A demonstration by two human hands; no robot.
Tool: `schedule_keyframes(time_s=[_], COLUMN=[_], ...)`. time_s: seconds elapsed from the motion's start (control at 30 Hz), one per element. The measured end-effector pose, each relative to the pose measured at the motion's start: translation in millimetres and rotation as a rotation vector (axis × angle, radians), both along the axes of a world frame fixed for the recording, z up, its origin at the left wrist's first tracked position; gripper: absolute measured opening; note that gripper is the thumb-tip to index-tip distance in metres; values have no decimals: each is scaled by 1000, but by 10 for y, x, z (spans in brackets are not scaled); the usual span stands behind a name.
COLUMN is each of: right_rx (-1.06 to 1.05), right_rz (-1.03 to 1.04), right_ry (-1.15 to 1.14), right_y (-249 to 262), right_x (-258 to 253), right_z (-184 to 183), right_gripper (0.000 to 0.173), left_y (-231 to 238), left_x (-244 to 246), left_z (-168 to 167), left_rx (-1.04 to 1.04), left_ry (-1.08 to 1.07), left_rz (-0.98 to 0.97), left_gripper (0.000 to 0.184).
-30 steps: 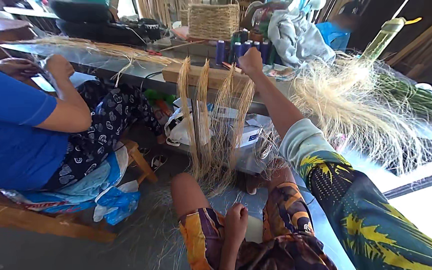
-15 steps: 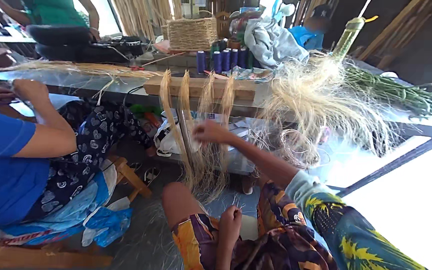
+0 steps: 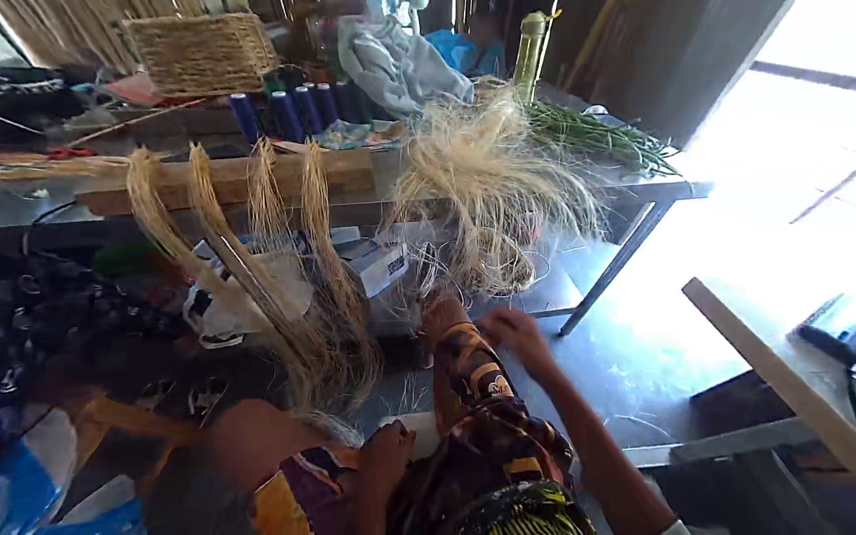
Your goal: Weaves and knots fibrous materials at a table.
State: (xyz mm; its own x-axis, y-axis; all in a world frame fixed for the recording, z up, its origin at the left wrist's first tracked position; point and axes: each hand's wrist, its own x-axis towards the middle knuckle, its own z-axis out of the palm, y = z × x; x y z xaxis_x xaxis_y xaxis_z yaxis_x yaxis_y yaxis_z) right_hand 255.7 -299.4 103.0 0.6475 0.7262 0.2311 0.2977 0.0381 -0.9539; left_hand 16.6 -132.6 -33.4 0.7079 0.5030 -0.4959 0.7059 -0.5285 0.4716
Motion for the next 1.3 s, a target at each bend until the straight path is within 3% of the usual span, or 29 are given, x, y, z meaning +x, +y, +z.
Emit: schedule_keyframes(time_s=[0.17,0.3,0.43,0.57,0.7,0.83,1.1,1.3], right_rx=[343,426,369,268,134,-59,-91,-236], right_rz=[-504,-640,-569,-288,-124,-267,-524,-593], right_ry=[13,45,-107,-289,-296,-259,-409,-415], right_y=[-254,-311,-346,-286,28,246,384,422], right_x=[607,860,772,587,705,777,797,824], right_z=[328,291,226,516,679,669,593,664], right_gripper=[20,17,16,21,34,41,34,36], left_y=[-9,11,33,36,39,38,37,47], left_x=[15,-6,14,20,29,20,22,16], left_z=[-13,-22,-60,-63,-53,-52,-38,-35], left_rx=[35,33,32,35,32,32,27,15], left_ry=[68,50,77,101,106,108,102,83], left_rz=[-26,-23,-29,-39,-34,-37,-21,-24], left_gripper=[45,44,45,45,45,45,45,46])
